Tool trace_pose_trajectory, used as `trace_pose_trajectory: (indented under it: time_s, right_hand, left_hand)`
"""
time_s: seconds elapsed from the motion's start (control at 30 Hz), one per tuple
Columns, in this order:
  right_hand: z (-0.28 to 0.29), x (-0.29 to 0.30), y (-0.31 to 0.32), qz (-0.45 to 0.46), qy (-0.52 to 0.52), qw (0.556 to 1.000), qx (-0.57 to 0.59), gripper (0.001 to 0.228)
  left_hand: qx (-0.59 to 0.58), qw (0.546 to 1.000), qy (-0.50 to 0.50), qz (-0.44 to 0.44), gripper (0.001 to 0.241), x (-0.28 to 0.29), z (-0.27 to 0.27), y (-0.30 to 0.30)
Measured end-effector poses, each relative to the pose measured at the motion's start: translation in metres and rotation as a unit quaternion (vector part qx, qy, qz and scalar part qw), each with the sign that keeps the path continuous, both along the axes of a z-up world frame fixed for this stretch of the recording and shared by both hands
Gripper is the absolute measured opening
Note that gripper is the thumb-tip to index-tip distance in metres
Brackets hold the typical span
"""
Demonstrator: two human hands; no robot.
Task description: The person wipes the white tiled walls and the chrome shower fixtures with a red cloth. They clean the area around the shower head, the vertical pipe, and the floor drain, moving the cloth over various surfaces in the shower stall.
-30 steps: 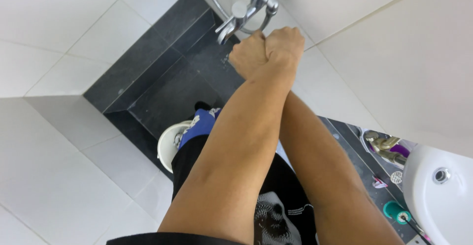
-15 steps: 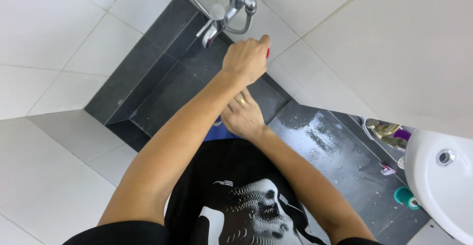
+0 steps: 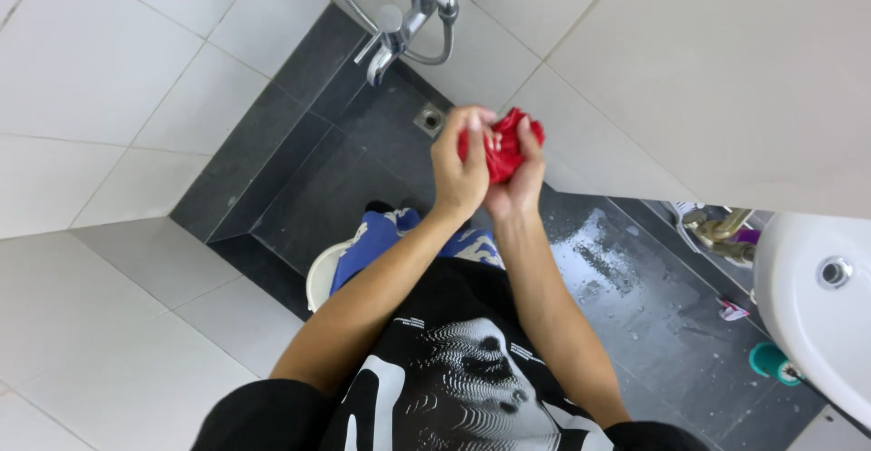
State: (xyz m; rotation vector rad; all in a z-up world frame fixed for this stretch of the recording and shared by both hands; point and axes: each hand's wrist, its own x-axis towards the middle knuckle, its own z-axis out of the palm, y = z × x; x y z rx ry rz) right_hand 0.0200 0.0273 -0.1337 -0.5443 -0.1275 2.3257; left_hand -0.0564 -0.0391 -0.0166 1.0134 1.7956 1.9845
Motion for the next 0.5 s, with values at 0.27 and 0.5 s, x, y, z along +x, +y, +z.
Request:
trace_pose_trajectory:
  time_s: [0.27, 0.5]
  right_hand:
    - [0.191, -0.006, -0.03, -0.097, -0.124, 0.885, 0.437, 0.024]
    - [0.288, -0.062, -0.068, -0.028, 0.005, 0.408, 0.913, 0.043]
  left_hand:
    - [0.079, 0.812, -0.574, -0.073, 0.024, -0.033, 0.017, 0.011]
    - [-0.072, 0.812, -0.439, -0.379, 0.028, -0.131, 0.103, -0.046]
